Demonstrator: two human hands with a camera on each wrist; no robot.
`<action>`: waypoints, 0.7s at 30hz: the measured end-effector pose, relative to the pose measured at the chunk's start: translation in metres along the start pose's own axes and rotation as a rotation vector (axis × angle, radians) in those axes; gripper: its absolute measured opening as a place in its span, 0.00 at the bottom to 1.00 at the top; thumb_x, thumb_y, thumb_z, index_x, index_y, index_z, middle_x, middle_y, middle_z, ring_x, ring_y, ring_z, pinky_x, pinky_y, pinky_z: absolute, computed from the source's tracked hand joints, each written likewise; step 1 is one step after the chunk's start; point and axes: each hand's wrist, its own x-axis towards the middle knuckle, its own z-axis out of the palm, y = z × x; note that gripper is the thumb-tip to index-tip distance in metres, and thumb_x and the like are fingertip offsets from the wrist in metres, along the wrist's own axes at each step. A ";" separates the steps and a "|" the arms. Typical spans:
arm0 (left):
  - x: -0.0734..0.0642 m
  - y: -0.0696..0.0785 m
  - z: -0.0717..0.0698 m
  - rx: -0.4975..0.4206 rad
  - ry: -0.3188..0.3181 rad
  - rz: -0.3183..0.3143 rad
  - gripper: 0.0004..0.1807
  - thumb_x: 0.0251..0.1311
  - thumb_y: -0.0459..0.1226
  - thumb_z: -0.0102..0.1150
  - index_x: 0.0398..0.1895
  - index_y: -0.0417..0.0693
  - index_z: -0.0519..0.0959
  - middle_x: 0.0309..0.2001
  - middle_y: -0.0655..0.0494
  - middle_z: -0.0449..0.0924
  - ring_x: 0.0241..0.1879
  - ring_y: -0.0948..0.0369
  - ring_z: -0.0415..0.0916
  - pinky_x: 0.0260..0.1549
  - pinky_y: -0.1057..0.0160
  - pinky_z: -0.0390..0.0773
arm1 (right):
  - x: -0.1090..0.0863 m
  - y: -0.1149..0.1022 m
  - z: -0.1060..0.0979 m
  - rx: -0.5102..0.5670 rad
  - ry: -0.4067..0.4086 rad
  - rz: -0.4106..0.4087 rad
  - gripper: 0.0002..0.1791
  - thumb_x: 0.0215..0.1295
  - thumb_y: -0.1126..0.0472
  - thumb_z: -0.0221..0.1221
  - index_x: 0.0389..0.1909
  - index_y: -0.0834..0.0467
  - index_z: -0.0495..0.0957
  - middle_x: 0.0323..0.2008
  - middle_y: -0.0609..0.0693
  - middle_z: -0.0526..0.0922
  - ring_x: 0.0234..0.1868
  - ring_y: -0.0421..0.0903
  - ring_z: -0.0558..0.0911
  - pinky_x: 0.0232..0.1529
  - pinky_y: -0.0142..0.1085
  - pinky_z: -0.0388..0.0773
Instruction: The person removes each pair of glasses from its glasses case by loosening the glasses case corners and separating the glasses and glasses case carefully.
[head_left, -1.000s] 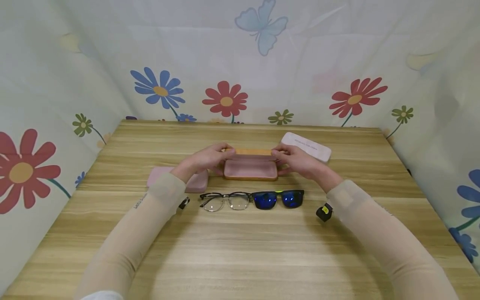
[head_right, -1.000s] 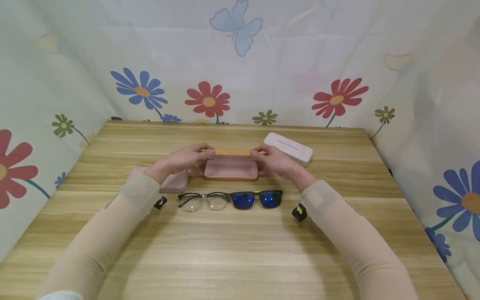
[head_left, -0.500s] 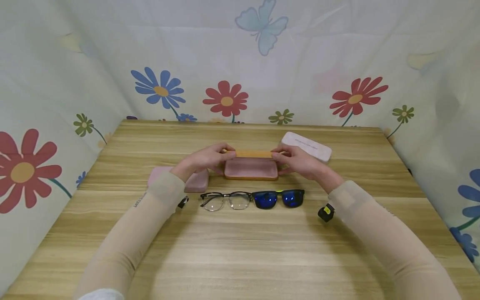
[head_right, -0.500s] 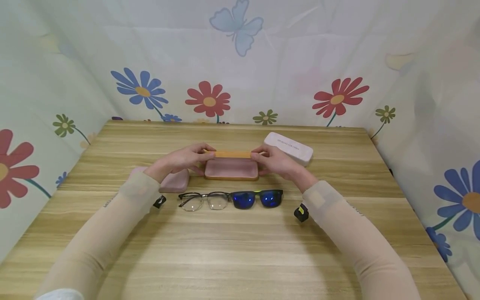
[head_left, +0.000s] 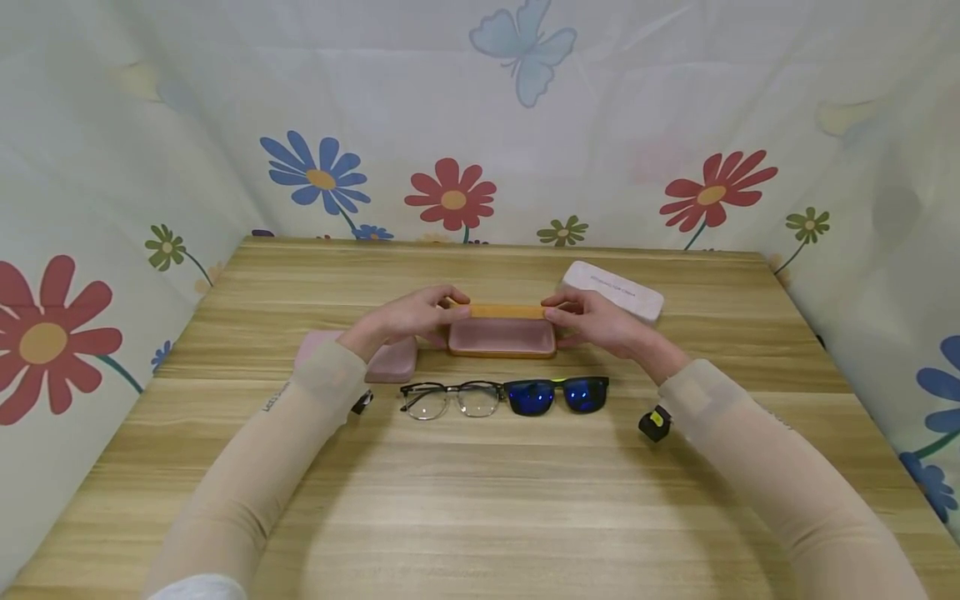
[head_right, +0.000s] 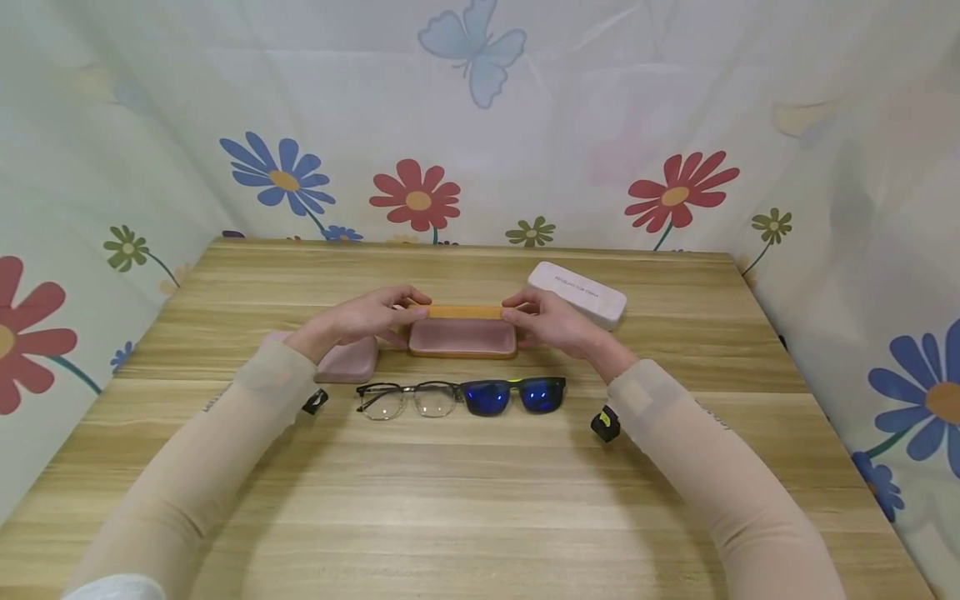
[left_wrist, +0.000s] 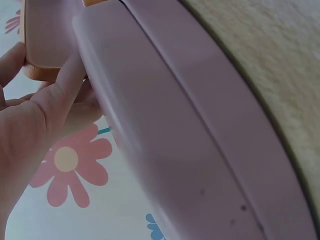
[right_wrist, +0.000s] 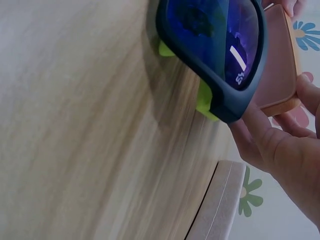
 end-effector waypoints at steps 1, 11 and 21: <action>0.000 0.000 0.000 0.003 0.000 0.003 0.27 0.77 0.43 0.54 0.71 0.39 0.64 0.63 0.38 0.65 0.58 0.42 0.72 0.47 0.52 0.83 | 0.000 0.000 0.000 -0.003 -0.002 -0.005 0.21 0.81 0.62 0.51 0.66 0.71 0.67 0.63 0.69 0.69 0.65 0.65 0.71 0.55 0.55 0.78; -0.002 -0.001 0.000 0.036 -0.003 0.031 0.26 0.77 0.42 0.55 0.71 0.38 0.65 0.64 0.39 0.66 0.59 0.43 0.72 0.48 0.53 0.83 | -0.002 0.002 0.000 -0.046 0.001 -0.031 0.21 0.81 0.63 0.52 0.67 0.70 0.68 0.61 0.68 0.70 0.64 0.65 0.71 0.56 0.54 0.79; -0.002 -0.005 0.000 0.060 -0.009 0.050 0.26 0.76 0.41 0.57 0.70 0.39 0.66 0.63 0.40 0.66 0.59 0.45 0.73 0.47 0.55 0.83 | -0.003 0.002 0.001 -0.124 0.008 -0.037 0.21 0.81 0.61 0.53 0.67 0.68 0.69 0.60 0.65 0.72 0.62 0.61 0.75 0.54 0.49 0.80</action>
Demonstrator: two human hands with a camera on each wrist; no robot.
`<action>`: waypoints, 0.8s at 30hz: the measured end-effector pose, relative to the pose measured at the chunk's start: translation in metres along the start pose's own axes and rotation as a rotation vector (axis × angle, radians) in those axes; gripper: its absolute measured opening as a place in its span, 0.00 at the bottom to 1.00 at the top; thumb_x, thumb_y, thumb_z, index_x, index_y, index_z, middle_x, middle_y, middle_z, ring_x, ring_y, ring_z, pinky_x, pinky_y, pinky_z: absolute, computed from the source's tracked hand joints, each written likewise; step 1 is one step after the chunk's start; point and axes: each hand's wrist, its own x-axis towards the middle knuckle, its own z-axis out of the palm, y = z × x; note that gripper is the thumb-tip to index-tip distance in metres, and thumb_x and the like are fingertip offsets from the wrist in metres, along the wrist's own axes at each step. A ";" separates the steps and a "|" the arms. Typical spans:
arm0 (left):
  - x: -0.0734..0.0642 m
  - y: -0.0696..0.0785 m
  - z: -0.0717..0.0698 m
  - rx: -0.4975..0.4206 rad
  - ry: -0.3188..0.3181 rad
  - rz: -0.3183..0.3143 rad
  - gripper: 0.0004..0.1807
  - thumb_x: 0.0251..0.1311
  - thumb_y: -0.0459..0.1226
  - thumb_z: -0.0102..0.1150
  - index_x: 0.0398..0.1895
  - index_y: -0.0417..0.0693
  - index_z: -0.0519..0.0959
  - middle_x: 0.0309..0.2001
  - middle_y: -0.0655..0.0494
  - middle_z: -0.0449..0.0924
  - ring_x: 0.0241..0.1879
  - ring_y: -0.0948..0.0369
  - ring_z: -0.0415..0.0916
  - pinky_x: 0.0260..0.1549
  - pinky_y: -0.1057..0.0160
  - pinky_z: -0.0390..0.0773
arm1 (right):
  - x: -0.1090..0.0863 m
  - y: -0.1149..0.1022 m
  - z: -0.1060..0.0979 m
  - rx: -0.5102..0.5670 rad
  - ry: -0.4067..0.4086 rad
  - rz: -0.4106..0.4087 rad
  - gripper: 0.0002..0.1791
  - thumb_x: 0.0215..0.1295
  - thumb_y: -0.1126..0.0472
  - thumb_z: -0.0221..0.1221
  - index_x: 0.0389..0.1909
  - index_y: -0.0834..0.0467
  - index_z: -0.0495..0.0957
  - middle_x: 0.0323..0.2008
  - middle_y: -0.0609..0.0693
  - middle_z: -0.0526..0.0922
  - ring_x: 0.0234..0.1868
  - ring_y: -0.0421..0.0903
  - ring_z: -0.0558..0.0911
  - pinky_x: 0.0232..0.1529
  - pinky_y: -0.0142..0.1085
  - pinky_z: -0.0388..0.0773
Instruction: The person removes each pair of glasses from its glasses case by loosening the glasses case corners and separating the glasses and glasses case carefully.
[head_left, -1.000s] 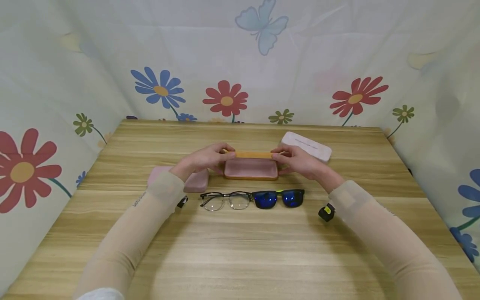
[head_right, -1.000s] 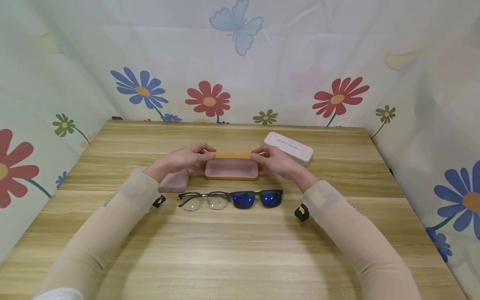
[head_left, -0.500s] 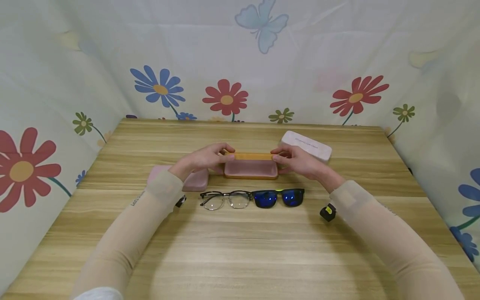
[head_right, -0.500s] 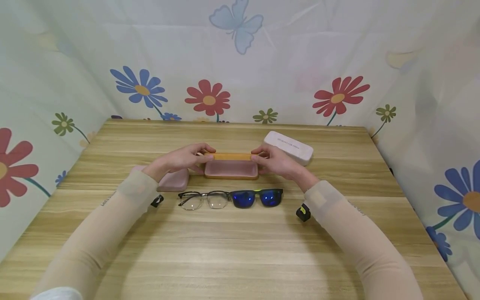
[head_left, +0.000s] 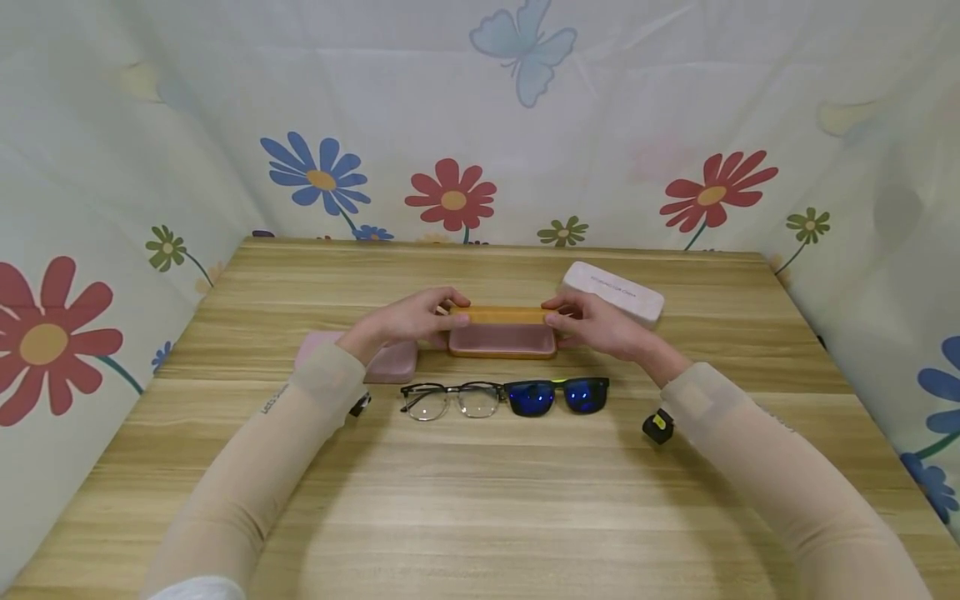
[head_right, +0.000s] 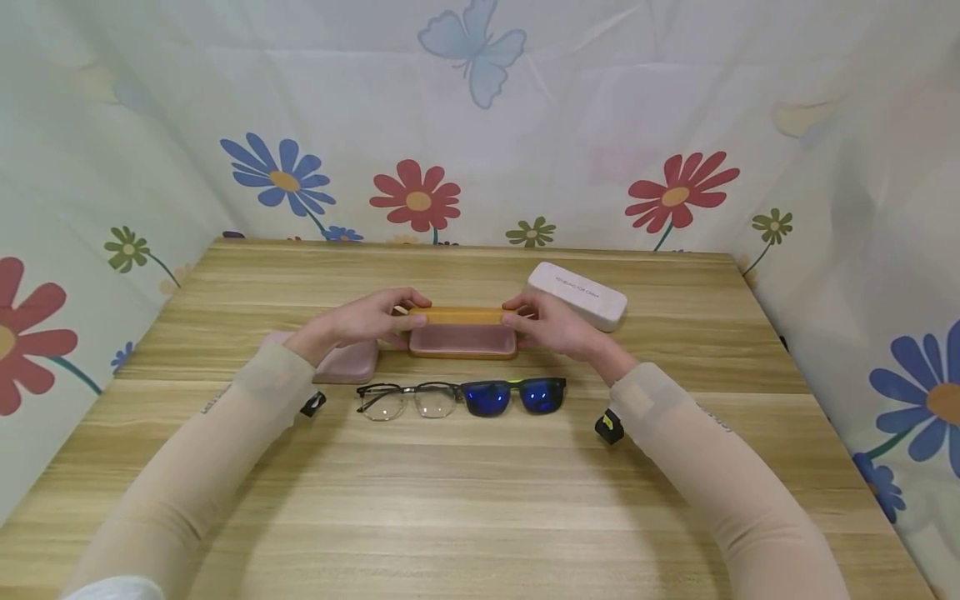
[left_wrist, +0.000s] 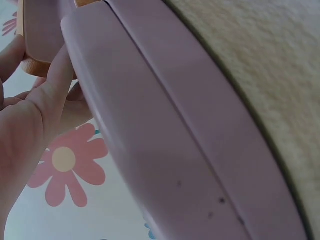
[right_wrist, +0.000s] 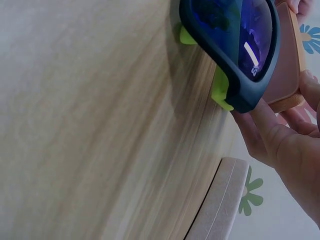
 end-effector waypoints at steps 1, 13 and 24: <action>0.000 0.000 0.000 0.002 0.001 -0.001 0.26 0.76 0.41 0.57 0.70 0.40 0.67 0.64 0.40 0.66 0.59 0.45 0.72 0.47 0.55 0.83 | 0.000 0.000 0.000 -0.008 -0.001 -0.003 0.21 0.80 0.61 0.53 0.67 0.68 0.69 0.60 0.65 0.72 0.62 0.61 0.75 0.54 0.50 0.80; 0.000 0.002 0.001 0.053 0.017 -0.012 0.25 0.76 0.41 0.57 0.69 0.41 0.68 0.62 0.41 0.67 0.58 0.46 0.72 0.49 0.53 0.82 | 0.001 0.002 -0.001 -0.063 0.009 -0.009 0.22 0.80 0.60 0.54 0.67 0.67 0.70 0.60 0.64 0.73 0.60 0.60 0.76 0.52 0.45 0.82; -0.001 0.001 0.002 0.081 0.015 0.015 0.24 0.75 0.39 0.58 0.69 0.40 0.68 0.63 0.40 0.68 0.59 0.47 0.71 0.49 0.55 0.82 | 0.000 0.004 -0.001 -0.100 0.006 -0.030 0.22 0.79 0.61 0.55 0.67 0.67 0.70 0.60 0.64 0.74 0.59 0.60 0.76 0.51 0.45 0.82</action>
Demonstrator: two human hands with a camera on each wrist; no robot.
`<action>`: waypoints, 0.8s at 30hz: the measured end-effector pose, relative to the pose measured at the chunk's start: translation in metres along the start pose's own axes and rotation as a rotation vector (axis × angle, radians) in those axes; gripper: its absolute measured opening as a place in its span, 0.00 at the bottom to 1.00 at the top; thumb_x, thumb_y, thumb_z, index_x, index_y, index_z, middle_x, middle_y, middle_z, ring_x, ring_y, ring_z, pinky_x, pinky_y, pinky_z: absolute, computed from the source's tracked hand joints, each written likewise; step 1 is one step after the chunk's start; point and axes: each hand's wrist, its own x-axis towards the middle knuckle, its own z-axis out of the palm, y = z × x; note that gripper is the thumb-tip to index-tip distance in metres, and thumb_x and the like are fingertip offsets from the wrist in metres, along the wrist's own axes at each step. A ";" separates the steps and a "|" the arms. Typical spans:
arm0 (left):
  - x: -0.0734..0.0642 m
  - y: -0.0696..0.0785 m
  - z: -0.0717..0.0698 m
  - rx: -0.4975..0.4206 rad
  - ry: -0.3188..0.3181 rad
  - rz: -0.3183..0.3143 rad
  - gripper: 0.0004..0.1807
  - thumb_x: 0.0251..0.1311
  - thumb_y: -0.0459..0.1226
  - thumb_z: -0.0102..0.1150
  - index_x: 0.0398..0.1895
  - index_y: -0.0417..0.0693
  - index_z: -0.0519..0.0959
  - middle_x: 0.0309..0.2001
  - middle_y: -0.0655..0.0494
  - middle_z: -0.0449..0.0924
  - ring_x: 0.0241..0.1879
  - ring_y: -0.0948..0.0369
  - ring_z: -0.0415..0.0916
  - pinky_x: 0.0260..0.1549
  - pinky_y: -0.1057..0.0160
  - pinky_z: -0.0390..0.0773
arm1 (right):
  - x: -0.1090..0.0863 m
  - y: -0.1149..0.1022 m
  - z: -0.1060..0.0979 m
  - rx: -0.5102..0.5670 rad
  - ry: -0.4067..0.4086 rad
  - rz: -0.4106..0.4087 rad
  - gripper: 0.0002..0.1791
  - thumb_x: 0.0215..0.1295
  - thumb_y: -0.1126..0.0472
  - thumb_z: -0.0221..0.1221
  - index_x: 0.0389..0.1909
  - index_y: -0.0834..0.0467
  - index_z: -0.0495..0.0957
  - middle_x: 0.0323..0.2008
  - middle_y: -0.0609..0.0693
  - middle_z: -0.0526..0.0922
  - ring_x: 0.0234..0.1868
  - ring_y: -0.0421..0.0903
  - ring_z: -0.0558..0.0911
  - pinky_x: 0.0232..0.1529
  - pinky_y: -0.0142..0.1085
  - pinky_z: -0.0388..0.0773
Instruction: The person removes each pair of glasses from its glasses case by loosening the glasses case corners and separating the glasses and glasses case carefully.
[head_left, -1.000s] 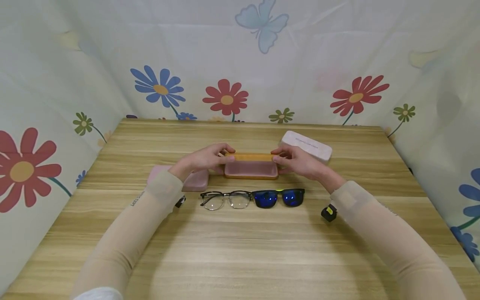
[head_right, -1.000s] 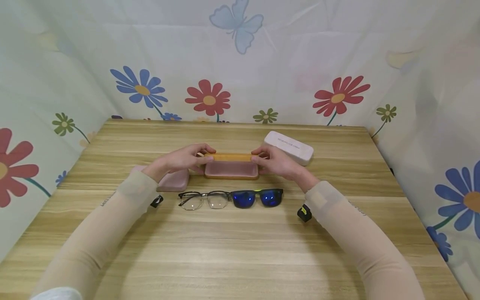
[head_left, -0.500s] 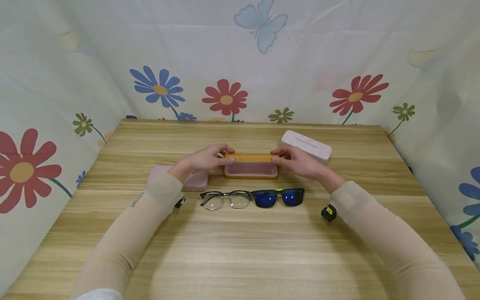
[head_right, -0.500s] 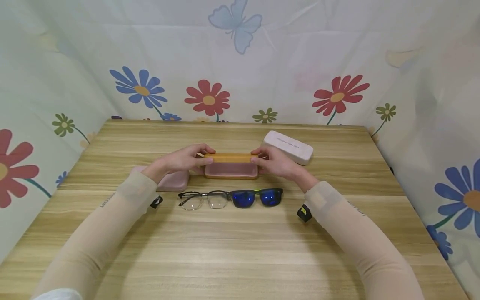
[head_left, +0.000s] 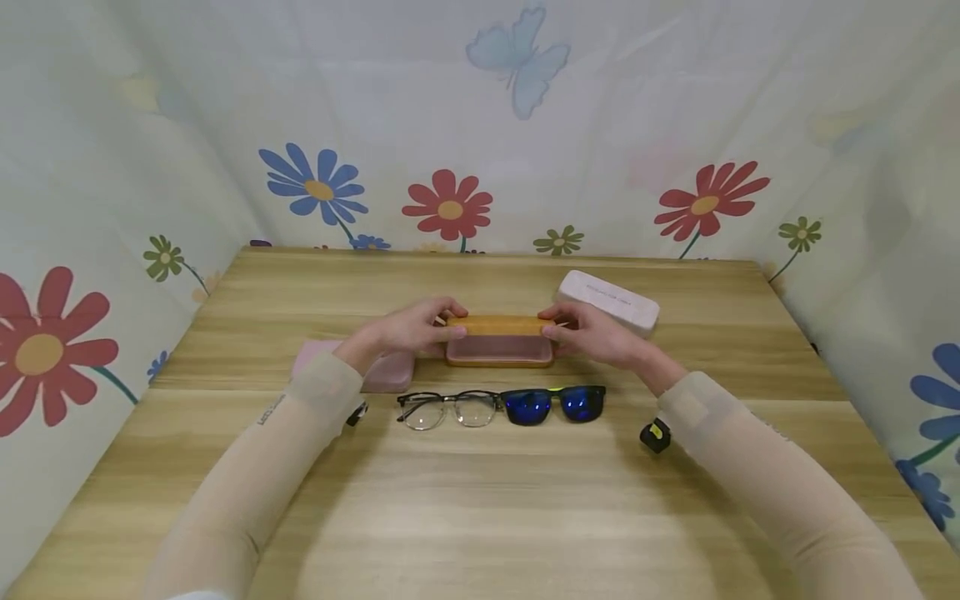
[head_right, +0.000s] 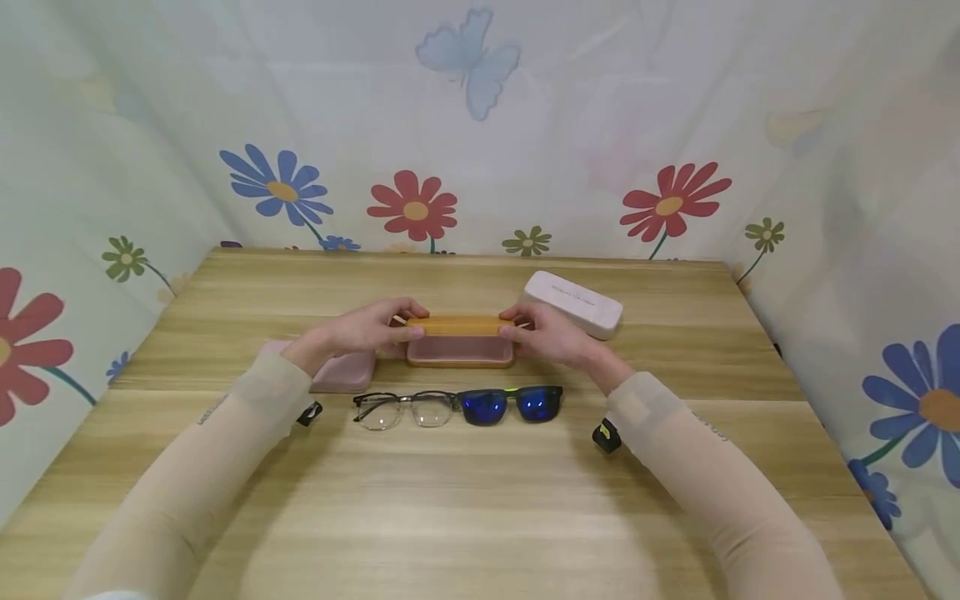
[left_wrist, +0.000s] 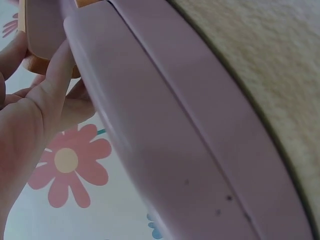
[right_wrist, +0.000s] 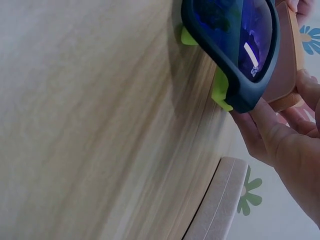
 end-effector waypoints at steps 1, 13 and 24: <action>-0.001 0.000 0.001 0.001 -0.001 -0.004 0.24 0.75 0.39 0.58 0.69 0.40 0.68 0.63 0.40 0.68 0.59 0.47 0.71 0.49 0.55 0.82 | 0.000 0.000 0.001 0.000 -0.004 -0.005 0.22 0.79 0.61 0.55 0.68 0.68 0.70 0.60 0.64 0.74 0.60 0.60 0.76 0.52 0.45 0.82; -0.002 0.001 0.004 0.010 -0.001 0.002 0.23 0.76 0.39 0.57 0.69 0.40 0.68 0.62 0.40 0.68 0.58 0.48 0.70 0.49 0.56 0.82 | -0.002 0.001 0.002 0.005 -0.006 -0.010 0.23 0.79 0.62 0.56 0.68 0.70 0.69 0.61 0.66 0.73 0.60 0.60 0.76 0.53 0.45 0.81; -0.001 0.002 0.004 0.045 0.005 0.004 0.23 0.75 0.38 0.59 0.68 0.40 0.69 0.62 0.41 0.69 0.56 0.48 0.70 0.48 0.55 0.82 | -0.003 0.000 0.001 -0.136 0.024 -0.051 0.24 0.78 0.59 0.57 0.68 0.68 0.71 0.62 0.64 0.76 0.58 0.56 0.76 0.58 0.48 0.75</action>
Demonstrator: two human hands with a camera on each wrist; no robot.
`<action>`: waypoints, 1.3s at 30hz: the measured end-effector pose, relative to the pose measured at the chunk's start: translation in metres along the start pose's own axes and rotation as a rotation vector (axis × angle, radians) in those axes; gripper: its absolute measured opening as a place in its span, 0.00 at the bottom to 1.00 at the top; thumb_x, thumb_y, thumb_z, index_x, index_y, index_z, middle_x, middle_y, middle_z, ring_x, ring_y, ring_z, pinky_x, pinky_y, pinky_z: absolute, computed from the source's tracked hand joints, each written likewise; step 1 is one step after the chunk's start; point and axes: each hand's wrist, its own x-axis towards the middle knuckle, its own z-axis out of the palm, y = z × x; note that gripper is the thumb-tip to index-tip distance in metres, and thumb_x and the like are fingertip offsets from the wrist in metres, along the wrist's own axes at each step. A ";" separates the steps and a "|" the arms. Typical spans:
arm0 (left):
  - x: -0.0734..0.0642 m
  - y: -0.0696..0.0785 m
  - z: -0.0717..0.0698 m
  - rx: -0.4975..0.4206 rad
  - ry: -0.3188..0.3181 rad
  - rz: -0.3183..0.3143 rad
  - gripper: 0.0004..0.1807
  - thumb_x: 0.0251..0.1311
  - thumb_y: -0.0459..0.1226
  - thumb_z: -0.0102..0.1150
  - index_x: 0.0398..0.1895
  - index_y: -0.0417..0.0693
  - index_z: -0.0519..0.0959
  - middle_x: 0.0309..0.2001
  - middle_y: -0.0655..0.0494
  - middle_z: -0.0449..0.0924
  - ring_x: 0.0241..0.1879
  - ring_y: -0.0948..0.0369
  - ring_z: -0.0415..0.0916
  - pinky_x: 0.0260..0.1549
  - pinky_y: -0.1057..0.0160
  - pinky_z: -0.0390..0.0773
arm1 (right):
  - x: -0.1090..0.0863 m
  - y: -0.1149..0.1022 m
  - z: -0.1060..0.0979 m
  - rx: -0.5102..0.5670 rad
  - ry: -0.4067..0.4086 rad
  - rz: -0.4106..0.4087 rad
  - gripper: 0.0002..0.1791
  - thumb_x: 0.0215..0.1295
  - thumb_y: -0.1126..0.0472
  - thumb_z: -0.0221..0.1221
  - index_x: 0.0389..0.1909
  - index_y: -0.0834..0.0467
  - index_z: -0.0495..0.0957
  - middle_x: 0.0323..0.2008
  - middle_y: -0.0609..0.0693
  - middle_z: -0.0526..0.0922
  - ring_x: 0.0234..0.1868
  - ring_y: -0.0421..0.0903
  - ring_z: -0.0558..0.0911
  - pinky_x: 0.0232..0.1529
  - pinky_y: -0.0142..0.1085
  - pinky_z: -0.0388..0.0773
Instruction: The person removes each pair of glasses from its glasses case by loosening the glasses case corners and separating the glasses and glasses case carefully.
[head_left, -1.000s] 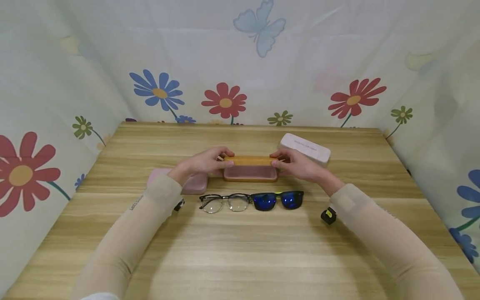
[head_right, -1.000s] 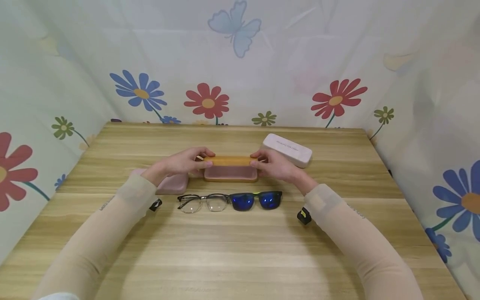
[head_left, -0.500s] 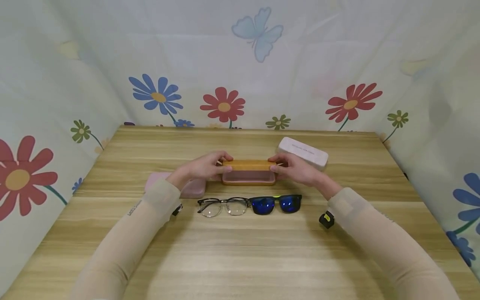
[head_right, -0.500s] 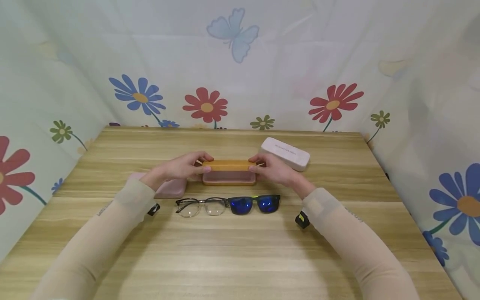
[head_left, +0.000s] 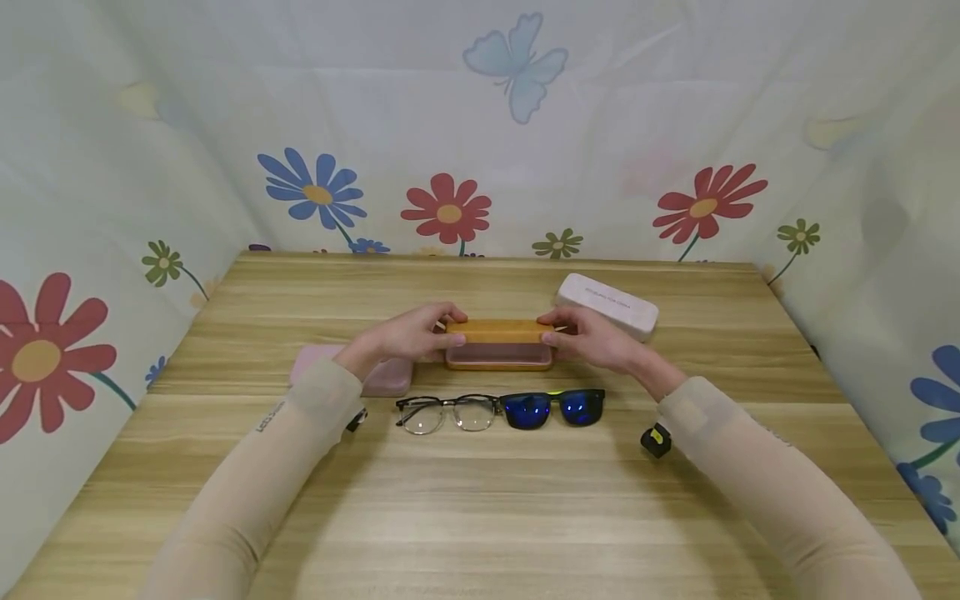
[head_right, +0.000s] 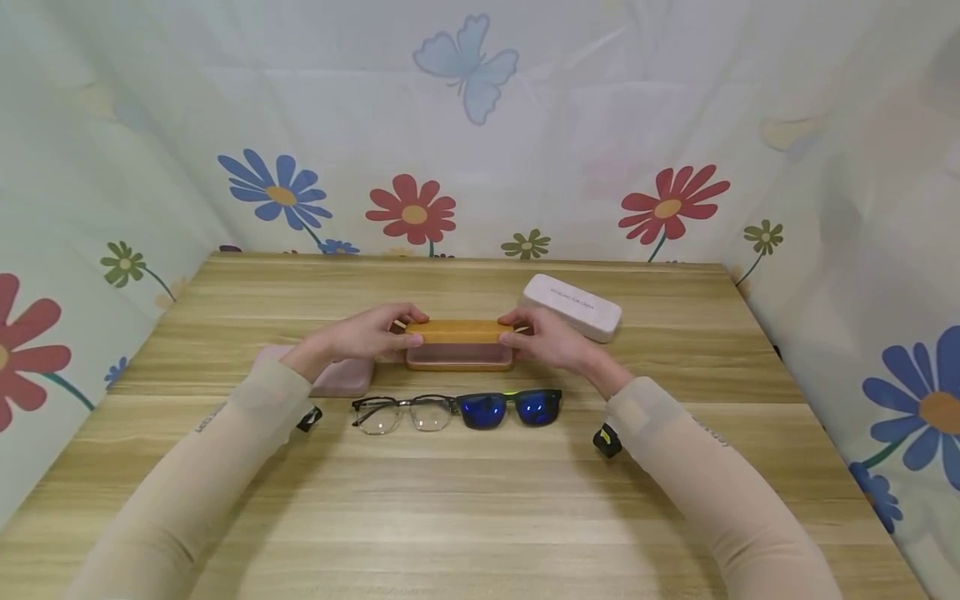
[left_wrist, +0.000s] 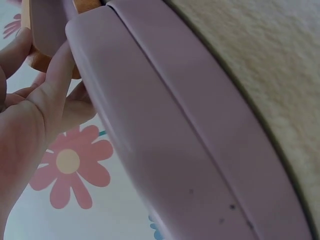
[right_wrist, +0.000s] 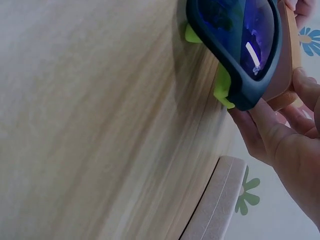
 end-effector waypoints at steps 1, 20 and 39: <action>0.000 0.000 0.000 0.006 0.001 0.001 0.23 0.75 0.38 0.59 0.67 0.40 0.69 0.62 0.41 0.69 0.56 0.48 0.70 0.48 0.55 0.82 | 0.000 -0.001 0.000 -0.014 0.003 -0.005 0.25 0.78 0.59 0.57 0.68 0.68 0.71 0.62 0.64 0.76 0.58 0.56 0.76 0.59 0.48 0.74; 0.000 0.003 0.002 0.119 0.012 0.020 0.24 0.74 0.39 0.61 0.67 0.40 0.70 0.58 0.43 0.74 0.49 0.51 0.74 0.44 0.59 0.79 | 0.000 0.001 0.000 -0.113 0.009 -0.044 0.24 0.78 0.59 0.58 0.67 0.68 0.73 0.62 0.63 0.77 0.57 0.54 0.77 0.59 0.49 0.72; 0.003 0.001 0.003 0.136 0.025 0.025 0.24 0.70 0.37 0.64 0.65 0.40 0.71 0.58 0.42 0.73 0.50 0.50 0.73 0.41 0.62 0.80 | 0.001 -0.003 0.001 -0.150 0.015 -0.066 0.22 0.76 0.63 0.60 0.65 0.70 0.74 0.62 0.63 0.78 0.60 0.55 0.79 0.59 0.50 0.76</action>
